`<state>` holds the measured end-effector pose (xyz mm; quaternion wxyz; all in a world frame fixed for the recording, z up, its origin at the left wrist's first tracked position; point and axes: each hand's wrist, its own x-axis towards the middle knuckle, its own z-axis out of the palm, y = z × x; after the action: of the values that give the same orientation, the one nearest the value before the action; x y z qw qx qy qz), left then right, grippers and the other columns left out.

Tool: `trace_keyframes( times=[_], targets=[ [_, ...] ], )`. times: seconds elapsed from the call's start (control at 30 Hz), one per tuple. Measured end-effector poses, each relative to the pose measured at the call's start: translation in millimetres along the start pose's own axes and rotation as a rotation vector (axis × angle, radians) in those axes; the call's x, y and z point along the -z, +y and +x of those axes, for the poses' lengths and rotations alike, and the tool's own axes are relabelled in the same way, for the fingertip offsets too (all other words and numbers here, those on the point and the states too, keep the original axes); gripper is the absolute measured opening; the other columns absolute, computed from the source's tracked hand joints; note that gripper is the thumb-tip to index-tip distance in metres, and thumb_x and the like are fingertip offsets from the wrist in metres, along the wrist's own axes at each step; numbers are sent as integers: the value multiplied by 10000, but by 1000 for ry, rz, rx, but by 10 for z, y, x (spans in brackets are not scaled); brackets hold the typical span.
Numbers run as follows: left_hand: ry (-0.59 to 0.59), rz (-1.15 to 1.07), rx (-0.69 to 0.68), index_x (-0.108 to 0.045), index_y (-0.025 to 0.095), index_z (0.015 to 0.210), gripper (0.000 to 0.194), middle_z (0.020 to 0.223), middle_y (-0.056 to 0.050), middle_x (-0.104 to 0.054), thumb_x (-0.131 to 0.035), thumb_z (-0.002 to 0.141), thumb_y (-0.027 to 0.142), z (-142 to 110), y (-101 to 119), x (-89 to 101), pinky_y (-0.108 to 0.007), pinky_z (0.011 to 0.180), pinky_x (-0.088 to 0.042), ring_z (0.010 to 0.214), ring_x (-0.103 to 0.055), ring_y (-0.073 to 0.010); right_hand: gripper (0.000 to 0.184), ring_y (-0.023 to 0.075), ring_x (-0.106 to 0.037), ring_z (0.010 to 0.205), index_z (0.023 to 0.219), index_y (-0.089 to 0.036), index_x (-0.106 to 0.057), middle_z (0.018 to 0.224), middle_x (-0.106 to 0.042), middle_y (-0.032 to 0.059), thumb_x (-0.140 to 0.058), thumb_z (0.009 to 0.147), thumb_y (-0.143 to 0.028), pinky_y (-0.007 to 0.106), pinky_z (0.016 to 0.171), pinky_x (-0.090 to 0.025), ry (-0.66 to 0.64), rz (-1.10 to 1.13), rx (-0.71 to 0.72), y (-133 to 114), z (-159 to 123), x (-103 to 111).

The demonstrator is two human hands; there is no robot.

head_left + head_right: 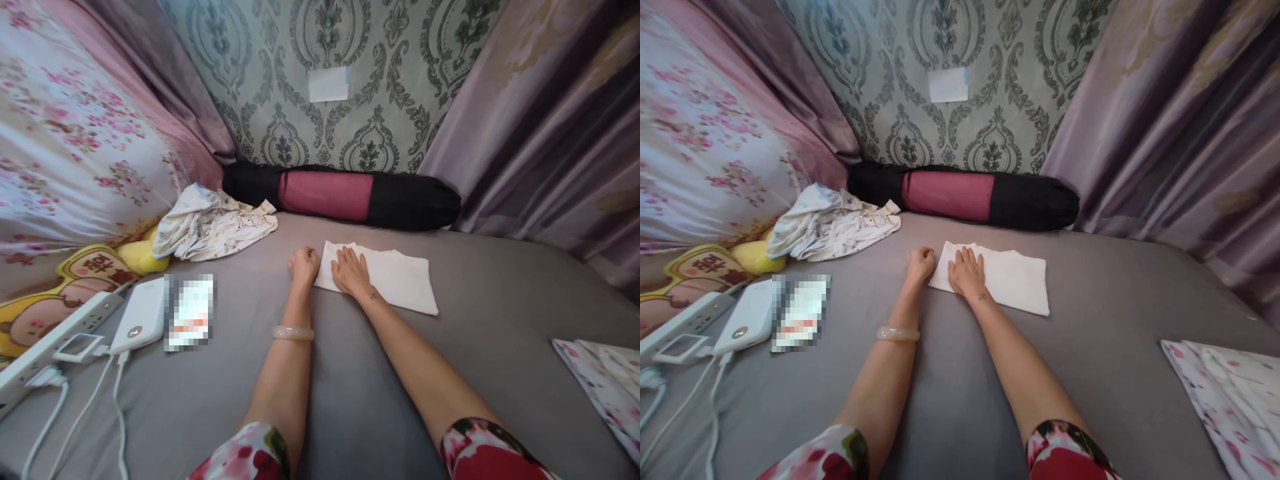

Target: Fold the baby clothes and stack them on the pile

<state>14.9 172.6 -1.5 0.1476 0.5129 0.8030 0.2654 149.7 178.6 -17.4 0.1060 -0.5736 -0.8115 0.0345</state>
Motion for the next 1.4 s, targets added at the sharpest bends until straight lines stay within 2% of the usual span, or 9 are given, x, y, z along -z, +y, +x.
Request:
trace_keyframes(
  times=[0.2,0.33,0.53,0.7,0.97,1.23,1.4],
  targets=[
    [7,-12,34,-701,237,1112,344,1114,-89,-714,-410,931,278,-1,21,17,-342,926,-423,1135,-579,-255,551,259,-239,1436,1460,-68,-372,1553,-316,141,-258,993,-339,498,1157,-138,-38,-15,-10,-18,9,53],
    [18,-31,25,-705,239,1104,341,1128,-89,-711,-412,935,281,-1,24,22,-340,915,-424,1112,-593,-248,542,262,-230,1440,1447,-61,-387,1553,-311,150,-252,990,-320,514,1158,-127,-66,2,-5,-114,68,81],
    [34,-55,21,-702,223,1121,343,1133,-100,-707,-422,932,285,20,-9,36,-351,916,-424,1108,-592,-253,567,241,-212,1448,1478,-43,-324,1563,-292,139,-215,998,-325,481,1172,-106,-32,43,63,-319,223,21],
    [62,-71,50,-712,230,1100,341,1126,-103,-709,-423,931,297,43,-46,26,-371,931,-419,1111,-589,-261,560,242,-238,1438,1470,-72,-347,1568,-277,147,-222,998,-346,475,1157,-153,-63,28,68,-360,258,-29],
    [86,-94,36,-718,213,1077,338,1106,-104,-713,-423,930,290,64,-66,3,-360,944,-414,1108,-586,-260,559,243,-232,1443,1479,-83,-338,1573,-267,141,-222,998,-343,479,1159,-153,-63,41,63,-355,224,5],
    [96,-104,33,-713,216,1086,339,1106,-108,-714,-420,930,287,70,-70,4,-366,966,-402,1116,-587,-257,583,253,-213,1452,1473,-41,-345,1558,-296,152,-199,999,-348,488,1171,-109,-48,64,154,-424,-45,7],
    [82,-91,36,-709,211,1095,341,1099,-107,-715,-421,925,276,62,-55,12,-352,970,-405,1107,-597,-245,584,253,-213,1451,1465,-42,-362,1555,-302,155,-203,997,-352,484,1171,-105,-44,66,149,-445,-84,-17]
  ],
)
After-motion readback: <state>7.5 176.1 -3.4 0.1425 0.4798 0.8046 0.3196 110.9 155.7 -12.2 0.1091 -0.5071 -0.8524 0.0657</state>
